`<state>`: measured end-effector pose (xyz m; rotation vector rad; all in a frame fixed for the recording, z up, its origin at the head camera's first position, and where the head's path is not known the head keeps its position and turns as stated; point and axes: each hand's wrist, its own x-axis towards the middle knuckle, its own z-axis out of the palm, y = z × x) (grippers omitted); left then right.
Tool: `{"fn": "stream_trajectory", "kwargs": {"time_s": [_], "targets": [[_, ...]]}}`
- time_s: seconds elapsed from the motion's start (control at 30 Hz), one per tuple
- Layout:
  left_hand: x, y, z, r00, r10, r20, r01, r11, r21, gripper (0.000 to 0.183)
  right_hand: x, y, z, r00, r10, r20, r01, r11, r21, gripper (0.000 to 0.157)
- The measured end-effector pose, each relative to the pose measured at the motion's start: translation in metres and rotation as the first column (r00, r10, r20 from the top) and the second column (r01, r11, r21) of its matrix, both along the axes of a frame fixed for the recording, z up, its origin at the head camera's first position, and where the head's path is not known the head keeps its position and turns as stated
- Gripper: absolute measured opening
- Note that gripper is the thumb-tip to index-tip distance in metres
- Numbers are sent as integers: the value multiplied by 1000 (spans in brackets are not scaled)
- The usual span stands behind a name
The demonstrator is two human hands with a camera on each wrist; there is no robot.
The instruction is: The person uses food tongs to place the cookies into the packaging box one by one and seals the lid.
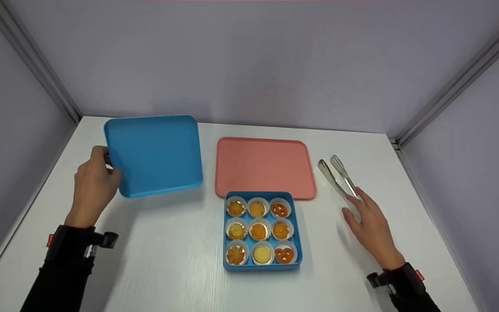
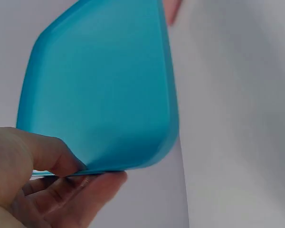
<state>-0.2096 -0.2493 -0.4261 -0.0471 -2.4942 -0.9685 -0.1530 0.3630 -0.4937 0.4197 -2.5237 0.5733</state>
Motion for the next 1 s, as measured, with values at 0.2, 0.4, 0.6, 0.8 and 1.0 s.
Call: {"fn": "stream_trajectory", "kwargs": {"time_s": [0.2, 0.4, 0.6, 0.8, 1.0], "targets": [[4, 17, 11, 998, -61, -2, 60, 986, 155, 36, 3, -7, 7, 998, 22, -66, -24, 999, -23, 38], [10, 37, 22, 984, -164, 71, 133, 939, 318, 41, 4, -16, 18, 993, 48, -105, -53, 997, -48, 35], [15, 65, 23, 981, -191, -27, 190, 940, 284, 42, 4, -31, 28, 994, 77, -77, -84, 992, -94, 40], [13, 95, 15, 970, -194, -148, 224, 950, 220, 38, 3, -55, 35, 992, 124, -31, -128, 979, -160, 42], [12, 124, 1, 941, -209, -267, 253, 957, 141, 35, 0, -81, 43, 981, 187, 55, -172, 962, -212, 36]]}}
